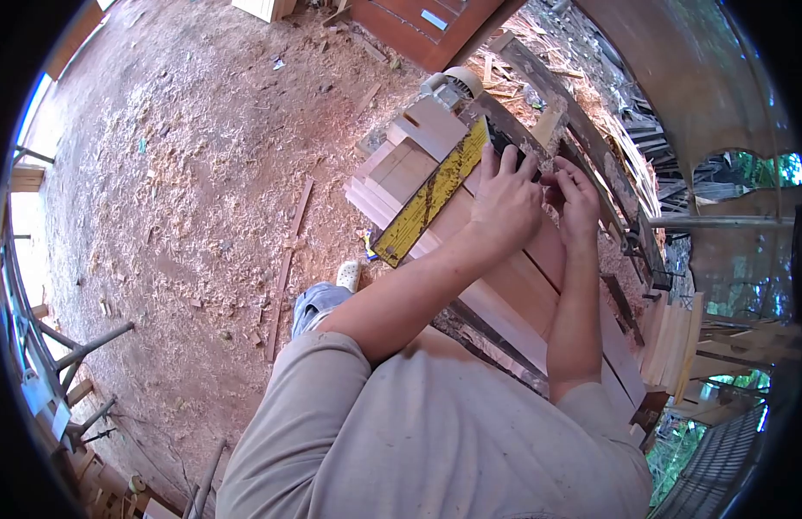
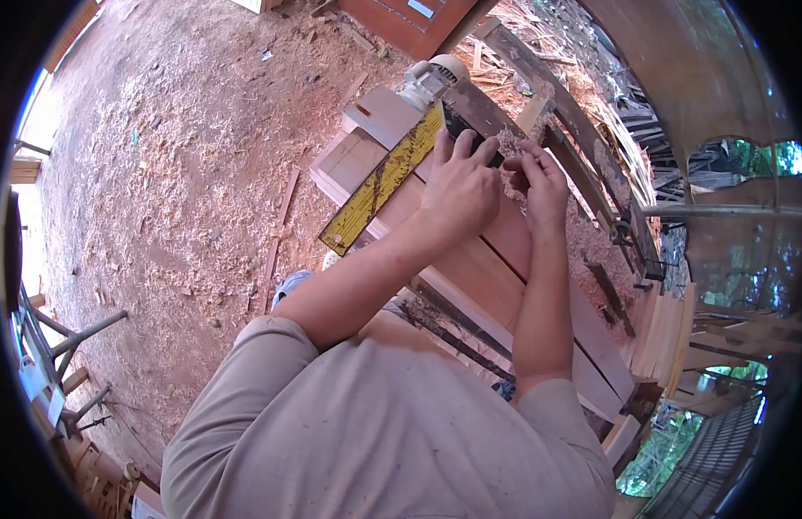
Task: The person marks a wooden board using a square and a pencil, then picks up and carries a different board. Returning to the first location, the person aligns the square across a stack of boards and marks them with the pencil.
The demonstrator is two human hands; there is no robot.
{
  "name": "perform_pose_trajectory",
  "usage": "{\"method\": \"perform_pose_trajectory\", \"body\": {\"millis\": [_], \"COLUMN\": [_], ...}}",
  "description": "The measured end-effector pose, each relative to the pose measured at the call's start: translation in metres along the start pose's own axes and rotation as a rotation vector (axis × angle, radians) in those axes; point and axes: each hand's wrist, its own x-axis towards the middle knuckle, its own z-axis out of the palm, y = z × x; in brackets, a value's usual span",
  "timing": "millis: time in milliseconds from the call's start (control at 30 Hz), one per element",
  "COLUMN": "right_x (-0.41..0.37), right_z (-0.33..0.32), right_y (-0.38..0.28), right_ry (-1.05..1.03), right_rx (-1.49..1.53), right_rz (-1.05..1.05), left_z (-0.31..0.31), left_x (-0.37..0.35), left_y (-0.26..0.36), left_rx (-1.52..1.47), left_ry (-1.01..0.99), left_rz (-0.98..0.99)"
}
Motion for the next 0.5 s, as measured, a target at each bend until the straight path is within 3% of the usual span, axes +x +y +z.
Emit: {"method": "perform_pose_trajectory", "body": {"millis": [267, 500], "right_x": [-0.0018, 0.0019], "right_z": [0.0058, 0.0018], "right_y": [-0.0031, 0.0012], "right_ry": [0.095, 0.137], "right_rx": [0.037, 0.044], "right_rz": [-0.114, -0.084], "left_z": [0.0008, -0.0026], "left_x": [0.0005, -0.0008], "left_y": [0.0005, 0.0005], "left_rx": [-0.016, -0.036], "left_ry": [0.003, -0.004], "left_rz": [-0.007, -0.010]}}
